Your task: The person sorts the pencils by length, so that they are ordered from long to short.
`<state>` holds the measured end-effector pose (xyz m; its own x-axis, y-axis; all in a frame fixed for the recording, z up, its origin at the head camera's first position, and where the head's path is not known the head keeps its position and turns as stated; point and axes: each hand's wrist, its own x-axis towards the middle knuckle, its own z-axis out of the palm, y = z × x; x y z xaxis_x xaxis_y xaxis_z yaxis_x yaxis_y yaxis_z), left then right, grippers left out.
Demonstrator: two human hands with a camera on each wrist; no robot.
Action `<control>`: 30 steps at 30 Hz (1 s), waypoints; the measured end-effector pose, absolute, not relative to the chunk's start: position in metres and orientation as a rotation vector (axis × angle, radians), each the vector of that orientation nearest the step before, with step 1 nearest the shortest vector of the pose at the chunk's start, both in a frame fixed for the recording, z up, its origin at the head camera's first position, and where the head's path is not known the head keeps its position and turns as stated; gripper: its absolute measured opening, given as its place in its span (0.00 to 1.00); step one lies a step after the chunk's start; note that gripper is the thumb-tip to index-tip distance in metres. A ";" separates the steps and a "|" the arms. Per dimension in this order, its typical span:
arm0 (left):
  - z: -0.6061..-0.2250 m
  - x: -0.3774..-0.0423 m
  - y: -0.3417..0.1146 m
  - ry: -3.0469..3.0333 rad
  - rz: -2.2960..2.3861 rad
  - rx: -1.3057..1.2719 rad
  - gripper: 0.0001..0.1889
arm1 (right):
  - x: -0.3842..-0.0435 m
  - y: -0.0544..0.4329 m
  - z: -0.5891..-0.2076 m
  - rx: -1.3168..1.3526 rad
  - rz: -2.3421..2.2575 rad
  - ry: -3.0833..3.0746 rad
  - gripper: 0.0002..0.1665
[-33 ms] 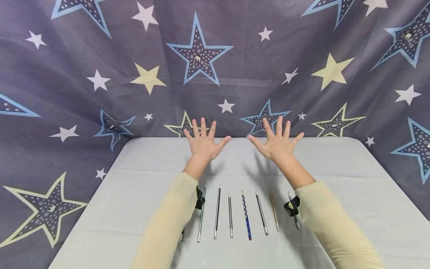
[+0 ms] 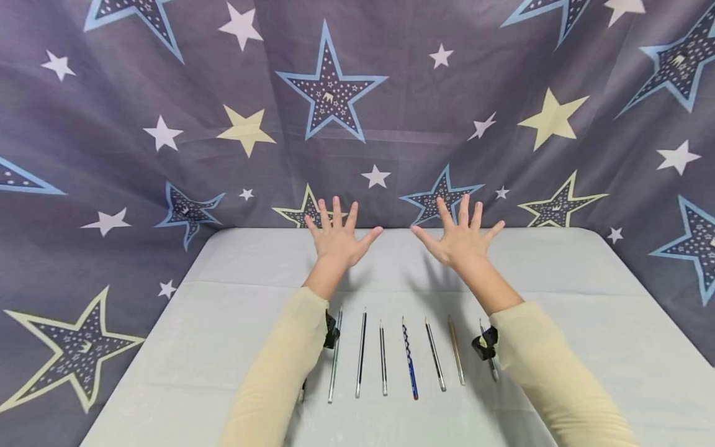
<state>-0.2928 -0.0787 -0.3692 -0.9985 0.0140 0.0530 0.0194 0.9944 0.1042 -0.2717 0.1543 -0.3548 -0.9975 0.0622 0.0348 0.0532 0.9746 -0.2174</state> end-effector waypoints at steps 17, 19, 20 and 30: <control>-0.377 -0.295 -0.106 -3.089 -0.149 0.013 0.47 | -0.268 0.159 -0.362 -0.078 0.387 -3.083 0.54; -0.376 -0.293 -0.110 -3.091 -0.147 0.014 0.47 | -0.267 0.160 -0.361 -0.076 0.397 -3.080 0.54; -0.376 -0.293 -0.113 -3.091 -0.151 0.009 0.47 | -0.266 0.160 -0.360 -0.076 0.400 -3.078 0.54; -0.373 -0.288 -0.135 -3.074 -0.136 -0.003 0.48 | -0.262 0.159 -0.356 -0.059 0.360 -3.091 0.56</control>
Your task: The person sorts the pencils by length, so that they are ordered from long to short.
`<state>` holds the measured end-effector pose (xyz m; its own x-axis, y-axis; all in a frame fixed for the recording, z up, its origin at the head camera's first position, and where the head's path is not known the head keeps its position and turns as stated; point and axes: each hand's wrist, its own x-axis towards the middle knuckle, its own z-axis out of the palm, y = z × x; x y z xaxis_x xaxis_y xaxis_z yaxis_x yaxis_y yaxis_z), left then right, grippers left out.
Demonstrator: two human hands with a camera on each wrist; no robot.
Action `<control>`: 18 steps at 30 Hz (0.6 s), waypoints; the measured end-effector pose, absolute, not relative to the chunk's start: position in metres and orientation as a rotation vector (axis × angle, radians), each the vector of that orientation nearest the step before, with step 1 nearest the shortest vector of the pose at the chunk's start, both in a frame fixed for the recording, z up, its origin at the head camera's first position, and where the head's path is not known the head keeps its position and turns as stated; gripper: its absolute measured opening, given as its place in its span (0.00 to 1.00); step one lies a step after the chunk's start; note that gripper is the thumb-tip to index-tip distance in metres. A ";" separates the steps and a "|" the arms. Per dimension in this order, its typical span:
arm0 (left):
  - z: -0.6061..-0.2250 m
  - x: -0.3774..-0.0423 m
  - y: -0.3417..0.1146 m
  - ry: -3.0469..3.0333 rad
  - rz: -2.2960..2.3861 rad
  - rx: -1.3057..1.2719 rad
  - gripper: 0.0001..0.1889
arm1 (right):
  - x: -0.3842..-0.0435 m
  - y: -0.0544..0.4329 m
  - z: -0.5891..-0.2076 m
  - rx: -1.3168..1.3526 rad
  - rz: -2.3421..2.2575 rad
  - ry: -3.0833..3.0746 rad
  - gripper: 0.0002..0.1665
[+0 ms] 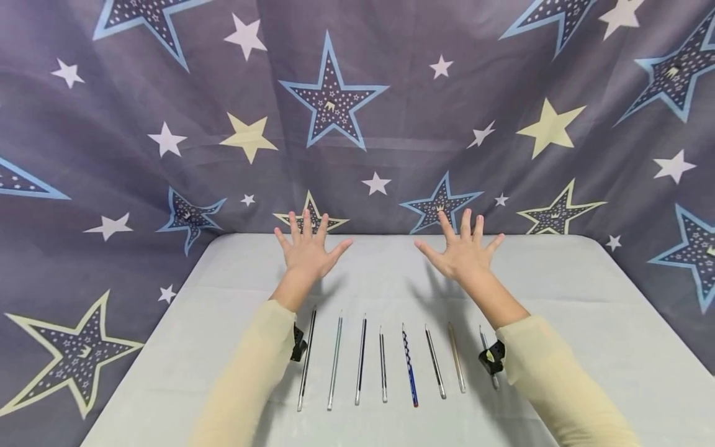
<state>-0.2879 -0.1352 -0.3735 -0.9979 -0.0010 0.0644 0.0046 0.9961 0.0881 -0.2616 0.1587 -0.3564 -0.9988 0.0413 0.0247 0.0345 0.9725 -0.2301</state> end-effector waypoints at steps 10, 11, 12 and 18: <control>-0.377 -0.286 -0.148 -3.077 -0.139 0.010 0.49 | -0.260 0.158 -0.359 -0.046 0.373 -3.062 0.52; -0.377 -0.286 -0.149 -3.082 -0.135 0.016 0.49 | -0.259 0.158 -0.359 -0.045 0.375 -3.065 0.52; -0.377 -0.285 -0.151 -3.087 -0.131 0.021 0.49 | -0.259 0.158 -0.359 -0.044 0.377 -3.065 0.52; -0.377 -0.282 -0.156 -3.083 -0.119 0.023 0.48 | -0.259 0.159 -0.359 -0.033 0.365 -3.054 0.53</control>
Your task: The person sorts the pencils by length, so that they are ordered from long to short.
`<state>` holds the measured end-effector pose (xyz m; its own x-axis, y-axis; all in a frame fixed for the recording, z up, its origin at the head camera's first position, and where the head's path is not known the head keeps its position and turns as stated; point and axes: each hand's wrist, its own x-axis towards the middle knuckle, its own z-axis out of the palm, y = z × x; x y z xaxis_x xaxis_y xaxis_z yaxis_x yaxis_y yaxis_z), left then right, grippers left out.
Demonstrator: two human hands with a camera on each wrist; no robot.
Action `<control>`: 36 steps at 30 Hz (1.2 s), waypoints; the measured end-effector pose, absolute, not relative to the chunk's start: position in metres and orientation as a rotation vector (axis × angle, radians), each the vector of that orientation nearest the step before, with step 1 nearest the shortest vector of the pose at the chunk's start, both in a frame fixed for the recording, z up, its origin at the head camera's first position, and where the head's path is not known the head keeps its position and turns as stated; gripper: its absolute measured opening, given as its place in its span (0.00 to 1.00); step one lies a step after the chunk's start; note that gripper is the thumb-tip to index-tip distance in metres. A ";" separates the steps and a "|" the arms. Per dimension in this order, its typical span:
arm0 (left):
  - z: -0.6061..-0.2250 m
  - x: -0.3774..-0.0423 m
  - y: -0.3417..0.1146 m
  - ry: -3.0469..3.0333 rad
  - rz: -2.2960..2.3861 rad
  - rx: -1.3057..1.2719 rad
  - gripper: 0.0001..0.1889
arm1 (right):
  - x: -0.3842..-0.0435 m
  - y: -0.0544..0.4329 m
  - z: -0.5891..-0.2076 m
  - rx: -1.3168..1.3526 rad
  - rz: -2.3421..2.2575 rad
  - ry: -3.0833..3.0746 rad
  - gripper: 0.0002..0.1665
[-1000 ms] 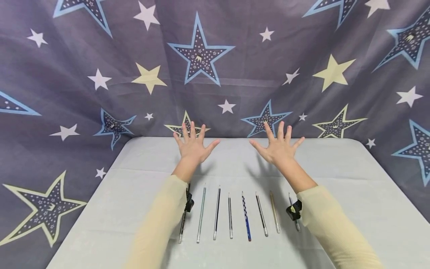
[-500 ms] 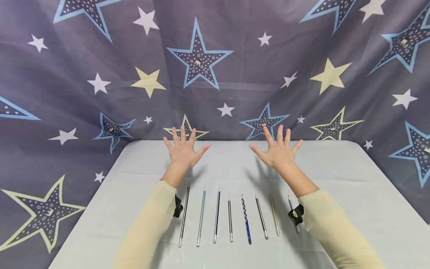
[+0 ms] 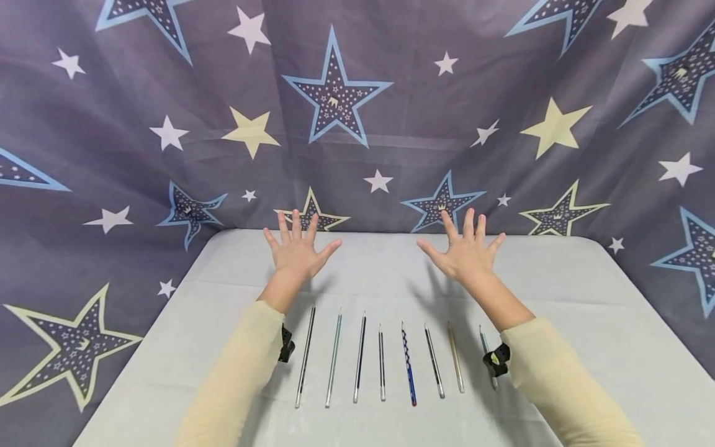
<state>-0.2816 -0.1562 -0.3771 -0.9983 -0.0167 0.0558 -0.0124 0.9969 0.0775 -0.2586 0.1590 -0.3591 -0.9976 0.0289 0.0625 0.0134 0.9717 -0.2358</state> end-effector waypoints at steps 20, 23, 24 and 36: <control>-0.384 -0.269 -0.177 -2.897 -1.093 -0.021 0.39 | -0.243 0.138 -0.371 0.091 0.990 -2.875 0.44; -0.386 -0.262 -0.180 -2.886 -1.183 -0.008 0.38 | -0.238 0.131 -0.375 0.113 1.142 -2.863 0.41; -0.387 -0.259 -0.182 -2.887 -1.204 -0.004 0.38 | -0.236 0.128 -0.376 0.116 1.185 -2.860 0.40; -0.408 -0.232 -0.190 -2.897 -1.259 0.020 0.31 | -0.213 0.090 -0.393 0.132 1.423 -2.874 0.31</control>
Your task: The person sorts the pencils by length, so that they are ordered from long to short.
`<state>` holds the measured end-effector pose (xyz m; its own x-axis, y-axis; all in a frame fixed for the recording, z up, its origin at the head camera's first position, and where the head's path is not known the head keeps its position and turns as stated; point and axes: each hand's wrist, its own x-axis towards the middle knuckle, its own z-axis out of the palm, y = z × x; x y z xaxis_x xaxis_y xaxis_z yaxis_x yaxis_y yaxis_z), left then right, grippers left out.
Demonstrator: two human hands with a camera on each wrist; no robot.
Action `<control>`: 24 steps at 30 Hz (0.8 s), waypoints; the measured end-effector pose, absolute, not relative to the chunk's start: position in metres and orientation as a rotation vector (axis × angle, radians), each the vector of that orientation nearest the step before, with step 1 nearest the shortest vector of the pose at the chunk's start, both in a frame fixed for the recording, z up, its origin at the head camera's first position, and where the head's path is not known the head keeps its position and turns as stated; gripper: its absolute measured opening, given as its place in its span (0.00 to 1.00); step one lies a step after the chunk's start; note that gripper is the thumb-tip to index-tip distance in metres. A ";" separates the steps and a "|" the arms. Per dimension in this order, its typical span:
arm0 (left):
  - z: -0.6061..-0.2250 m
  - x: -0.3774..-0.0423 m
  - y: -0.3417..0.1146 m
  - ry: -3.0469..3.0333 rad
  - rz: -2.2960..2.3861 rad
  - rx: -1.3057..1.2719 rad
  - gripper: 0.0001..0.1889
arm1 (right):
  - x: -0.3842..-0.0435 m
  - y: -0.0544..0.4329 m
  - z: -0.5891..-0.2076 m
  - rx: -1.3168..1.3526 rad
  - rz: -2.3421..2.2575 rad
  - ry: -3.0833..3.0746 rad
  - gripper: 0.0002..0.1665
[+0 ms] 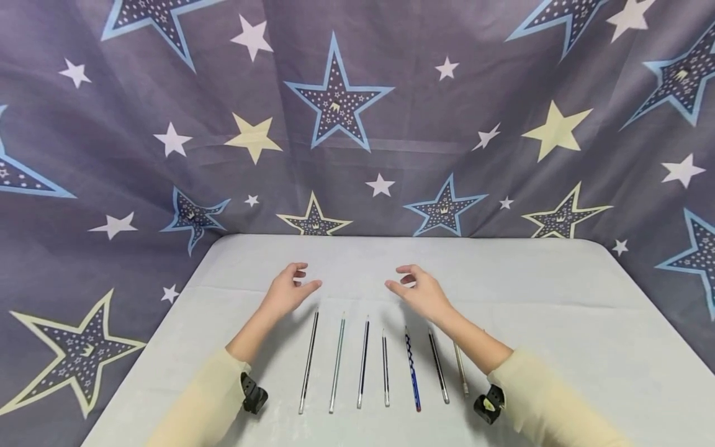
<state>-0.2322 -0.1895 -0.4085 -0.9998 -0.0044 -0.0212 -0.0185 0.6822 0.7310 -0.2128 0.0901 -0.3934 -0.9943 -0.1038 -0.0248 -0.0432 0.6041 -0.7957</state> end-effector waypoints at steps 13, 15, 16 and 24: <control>-0.427 -0.199 -0.198 2.786 1.226 -0.060 0.26 | -0.183 0.052 -0.417 -0.313 -1.399 2.589 0.27; -0.429 -0.195 -0.197 2.783 1.222 -0.061 0.25 | -0.180 0.047 -0.419 -0.353 -1.390 2.571 0.27; -0.430 -0.193 -0.197 2.783 1.217 -0.059 0.25 | -0.178 0.045 -0.420 -0.378 -1.385 2.566 0.27; -0.433 -0.186 -0.192 2.751 1.209 -0.078 0.21 | -0.166 0.026 -0.428 -0.430 -1.345 2.530 0.26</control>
